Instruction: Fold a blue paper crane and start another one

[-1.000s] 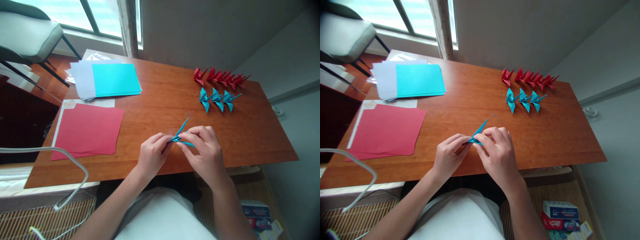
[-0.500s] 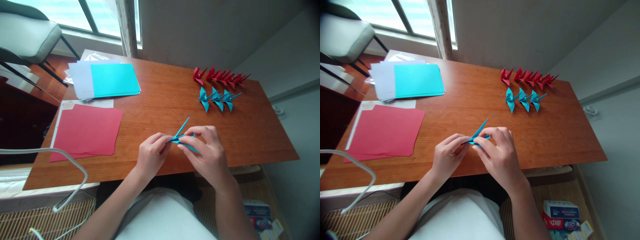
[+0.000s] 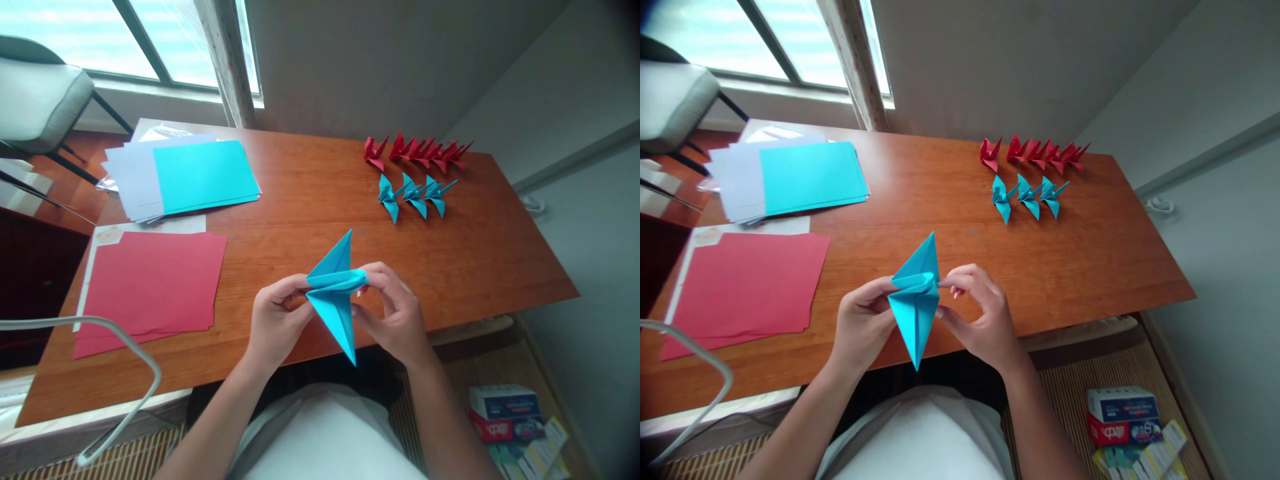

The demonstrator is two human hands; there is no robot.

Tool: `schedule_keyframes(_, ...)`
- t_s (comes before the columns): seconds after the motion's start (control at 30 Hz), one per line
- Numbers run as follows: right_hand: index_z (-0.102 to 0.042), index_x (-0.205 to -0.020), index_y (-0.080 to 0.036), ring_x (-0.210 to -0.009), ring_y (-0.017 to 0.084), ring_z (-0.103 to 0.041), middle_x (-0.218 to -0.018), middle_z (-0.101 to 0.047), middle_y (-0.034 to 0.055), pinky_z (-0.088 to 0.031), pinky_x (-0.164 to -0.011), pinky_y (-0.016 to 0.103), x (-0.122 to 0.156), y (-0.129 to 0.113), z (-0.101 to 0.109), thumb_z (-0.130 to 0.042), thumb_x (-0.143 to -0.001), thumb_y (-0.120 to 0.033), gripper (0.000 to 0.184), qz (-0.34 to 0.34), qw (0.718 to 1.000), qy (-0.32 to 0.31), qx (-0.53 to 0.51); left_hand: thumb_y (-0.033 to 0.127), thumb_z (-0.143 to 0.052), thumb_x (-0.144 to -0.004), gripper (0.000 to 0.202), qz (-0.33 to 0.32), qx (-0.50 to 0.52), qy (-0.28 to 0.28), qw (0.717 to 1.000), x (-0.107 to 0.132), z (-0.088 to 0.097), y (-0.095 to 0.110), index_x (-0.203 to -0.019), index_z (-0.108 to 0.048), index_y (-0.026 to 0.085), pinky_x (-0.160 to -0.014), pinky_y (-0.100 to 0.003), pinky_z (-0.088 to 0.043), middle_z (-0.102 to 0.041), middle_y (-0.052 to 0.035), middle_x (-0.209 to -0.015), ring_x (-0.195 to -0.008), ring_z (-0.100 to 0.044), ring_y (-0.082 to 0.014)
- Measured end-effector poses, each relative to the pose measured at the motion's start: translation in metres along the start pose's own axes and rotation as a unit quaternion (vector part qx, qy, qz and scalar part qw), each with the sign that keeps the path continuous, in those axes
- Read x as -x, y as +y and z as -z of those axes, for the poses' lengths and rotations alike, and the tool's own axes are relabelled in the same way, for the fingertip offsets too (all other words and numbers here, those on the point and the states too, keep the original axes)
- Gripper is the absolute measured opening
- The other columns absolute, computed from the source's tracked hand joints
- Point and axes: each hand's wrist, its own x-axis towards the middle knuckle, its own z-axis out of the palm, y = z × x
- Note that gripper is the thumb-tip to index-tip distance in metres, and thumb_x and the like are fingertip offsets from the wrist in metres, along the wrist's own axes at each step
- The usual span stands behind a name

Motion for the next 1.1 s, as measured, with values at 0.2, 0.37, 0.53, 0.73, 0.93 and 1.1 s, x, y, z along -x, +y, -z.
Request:
schedule_keyframes(0.2,-0.066,-0.106,-0.026,-0.084,0.018,-0.063,-0.095,-0.067,0.0040,-0.054,-0.071,0.033,0.000,-0.011,-0.002,-0.072,-0.086,-0.016,0.024,0.051,0.998,0.033,0.019,0.027,-0.089,-0.068,0.020,0.033,0.059,-0.012,0.998,-0.001,0.001,0.006,-0.082,-0.079,0.019,-0.059,-0.023,-0.059,-0.077,-0.0033,-0.077,-0.063,-0.068,-0.0153)
schedule_keyframes(0.37,-0.070,-0.097,-0.026,-0.080,0.018,-0.064,-0.087,-0.069,0.0038,-0.054,-0.069,0.034,-0.001,-0.017,-0.001,-0.071,-0.087,-0.015,0.015,0.078,0.995,0.016,0.066,0.031,-0.088,-0.069,0.020,0.038,0.046,-0.038,0.997,0.000,0.001,0.005,-0.082,-0.080,0.018,-0.056,-0.024,-0.058,-0.077,-0.0048,-0.075,-0.061,-0.068,-0.0165)
schedule_keyframes(0.53,-0.072,-0.092,-0.025,-0.075,0.017,-0.061,-0.082,-0.069,0.0036,-0.052,-0.065,0.033,-0.003,-0.020,0.000,-0.068,-0.089,-0.011,0.015,0.100,0.990,0.021,0.102,0.030,-0.086,-0.072,0.017,0.010,0.009,-0.070,0.997,-0.001,0.000,0.006,-0.084,-0.081,0.020,-0.060,-0.026,-0.058,-0.077,-0.0040,-0.075,-0.066,-0.070,-0.0187)
schedule_keyframes(0.73,-0.072,-0.092,-0.025,-0.078,0.018,-0.060,-0.083,-0.070,0.0042,-0.053,-0.068,0.034,-0.001,-0.020,0.004,-0.068,-0.087,-0.009,0.017,0.119,0.985,0.009,0.123,0.022,-0.084,-0.074,0.014,-0.026,-0.042,-0.077,0.996,0.000,0.002,0.005,-0.088,-0.081,0.022,-0.063,-0.025,-0.057,-0.078,-0.0026,-0.083,-0.073,-0.071,-0.0195)
schedule_keyframes(0.93,-0.073,-0.091,-0.026,-0.076,0.018,-0.059,-0.082,-0.069,0.0035,-0.051,-0.066,0.033,-0.001,-0.017,0.006,-0.066,-0.088,-0.009,0.018,0.114,0.983,0.002,0.141,0.016,-0.077,-0.080,0.011,-0.094,-0.142,-0.075,0.982,0.000,0.001,0.006,-0.090,-0.080,0.020,-0.076,-0.029,-0.059,-0.078,-0.0070,-0.095,-0.082,-0.073,-0.0209)
schedule_keyframes(1.1,-0.070,-0.091,-0.022,-0.077,0.017,-0.057,-0.082,-0.068,0.0045,-0.050,-0.067,0.033,-0.001,-0.015,0.010,-0.065,-0.089,-0.006,0.018,0.125,0.979,-0.003,0.161,0.009,-0.071,-0.081,0.022,-0.137,-0.181,-0.098,0.969,0.000,0.000,0.004,-0.100,-0.076,0.019,-0.083,-0.030,-0.058,-0.077,-0.0069,-0.099,-0.090,-0.072,-0.0198)
